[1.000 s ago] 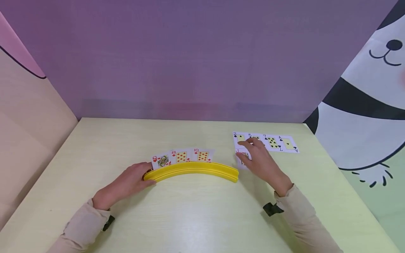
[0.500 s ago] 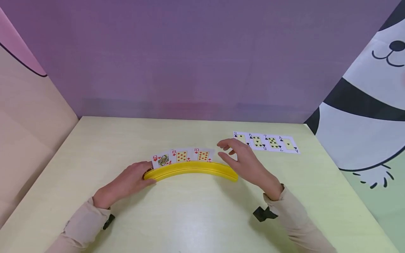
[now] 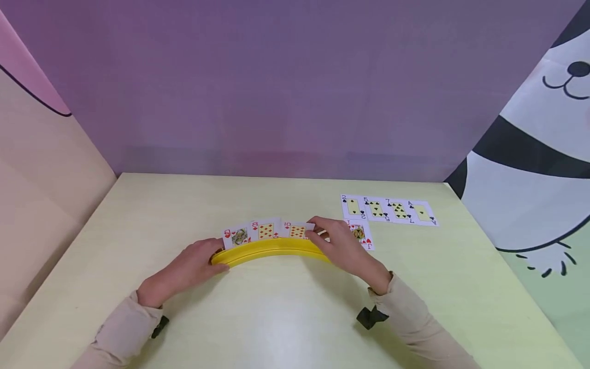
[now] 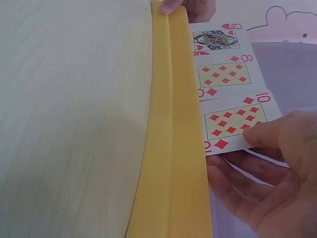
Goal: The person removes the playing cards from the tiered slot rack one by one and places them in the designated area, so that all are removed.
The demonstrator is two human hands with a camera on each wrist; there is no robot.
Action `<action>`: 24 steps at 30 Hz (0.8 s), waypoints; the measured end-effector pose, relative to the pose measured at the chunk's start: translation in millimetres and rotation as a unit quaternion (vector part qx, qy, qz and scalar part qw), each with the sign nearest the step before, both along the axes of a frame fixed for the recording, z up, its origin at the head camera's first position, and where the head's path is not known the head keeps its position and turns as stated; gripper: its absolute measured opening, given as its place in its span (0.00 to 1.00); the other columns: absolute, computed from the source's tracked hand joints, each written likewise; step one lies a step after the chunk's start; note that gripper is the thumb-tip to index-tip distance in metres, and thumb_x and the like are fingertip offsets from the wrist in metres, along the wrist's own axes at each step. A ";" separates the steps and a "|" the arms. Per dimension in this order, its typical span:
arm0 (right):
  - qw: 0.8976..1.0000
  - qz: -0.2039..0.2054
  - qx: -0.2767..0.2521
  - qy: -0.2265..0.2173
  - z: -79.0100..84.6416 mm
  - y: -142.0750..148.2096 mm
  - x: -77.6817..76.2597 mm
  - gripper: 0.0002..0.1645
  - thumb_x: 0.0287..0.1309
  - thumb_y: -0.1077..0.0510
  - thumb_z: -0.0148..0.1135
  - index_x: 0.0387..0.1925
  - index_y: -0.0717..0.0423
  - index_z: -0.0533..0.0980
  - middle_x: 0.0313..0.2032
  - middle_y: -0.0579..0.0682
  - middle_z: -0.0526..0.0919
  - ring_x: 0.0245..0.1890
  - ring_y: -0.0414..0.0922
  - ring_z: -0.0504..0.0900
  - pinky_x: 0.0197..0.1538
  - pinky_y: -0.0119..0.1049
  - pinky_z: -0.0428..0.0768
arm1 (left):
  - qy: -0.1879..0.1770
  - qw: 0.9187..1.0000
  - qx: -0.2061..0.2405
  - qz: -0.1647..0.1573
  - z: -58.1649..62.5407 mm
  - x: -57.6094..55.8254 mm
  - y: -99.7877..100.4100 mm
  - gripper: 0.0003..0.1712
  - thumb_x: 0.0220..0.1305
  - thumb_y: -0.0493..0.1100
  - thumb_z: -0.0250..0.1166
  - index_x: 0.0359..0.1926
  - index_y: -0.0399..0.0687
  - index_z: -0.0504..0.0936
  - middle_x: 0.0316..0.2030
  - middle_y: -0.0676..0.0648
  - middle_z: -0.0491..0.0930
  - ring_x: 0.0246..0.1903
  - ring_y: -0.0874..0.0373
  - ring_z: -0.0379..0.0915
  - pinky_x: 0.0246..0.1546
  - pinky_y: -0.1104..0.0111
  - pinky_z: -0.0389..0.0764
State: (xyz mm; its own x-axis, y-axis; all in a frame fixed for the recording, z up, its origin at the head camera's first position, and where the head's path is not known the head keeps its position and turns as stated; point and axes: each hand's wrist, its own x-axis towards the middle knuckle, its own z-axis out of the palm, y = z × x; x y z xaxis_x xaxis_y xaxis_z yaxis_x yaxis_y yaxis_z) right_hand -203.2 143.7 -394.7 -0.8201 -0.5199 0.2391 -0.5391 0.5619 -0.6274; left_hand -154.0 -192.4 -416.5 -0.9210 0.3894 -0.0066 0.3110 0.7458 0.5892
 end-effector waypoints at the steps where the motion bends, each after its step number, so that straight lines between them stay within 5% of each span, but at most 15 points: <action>1: 1.000 0.000 -0.001 0.004 -0.5 -0.7 0.1 0.10 0.69 0.58 0.60 0.48 0.58 0.79 0.40 0.49 0.86 0.38 0.44 0.85 0.44 0.37 0.83 | 0.000 1.000 -0.001 0.002 -0.1 0.3 -0.3 0.24 0.60 0.39 0.72 0.56 0.39 0.78 0.45 0.48 0.81 0.37 0.57 0.71 0.40 0.62 0.73; 24: 0.998 -0.023 -0.031 0.051 1.9 9.1 5.9 0.08 0.67 0.62 0.62 0.44 0.61 0.82 0.39 0.50 0.87 0.38 0.43 0.85 0.46 0.42 0.84 | -0.006 1.000 0.003 0.007 2.1 3.5 -0.2 0.24 0.61 0.39 0.72 0.57 0.39 0.78 0.46 0.48 0.81 0.37 0.57 0.71 0.40 0.62 0.73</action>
State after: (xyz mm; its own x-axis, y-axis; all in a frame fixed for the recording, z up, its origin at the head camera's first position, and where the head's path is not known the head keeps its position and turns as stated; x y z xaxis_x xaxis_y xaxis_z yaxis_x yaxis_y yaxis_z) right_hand -197.3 152.8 -392.8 -0.8124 -0.4640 0.3531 -0.5766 0.5495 -0.6046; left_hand -150.4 -192.6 -414.4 -0.9260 0.3773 -0.0154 0.2942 0.7465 0.5968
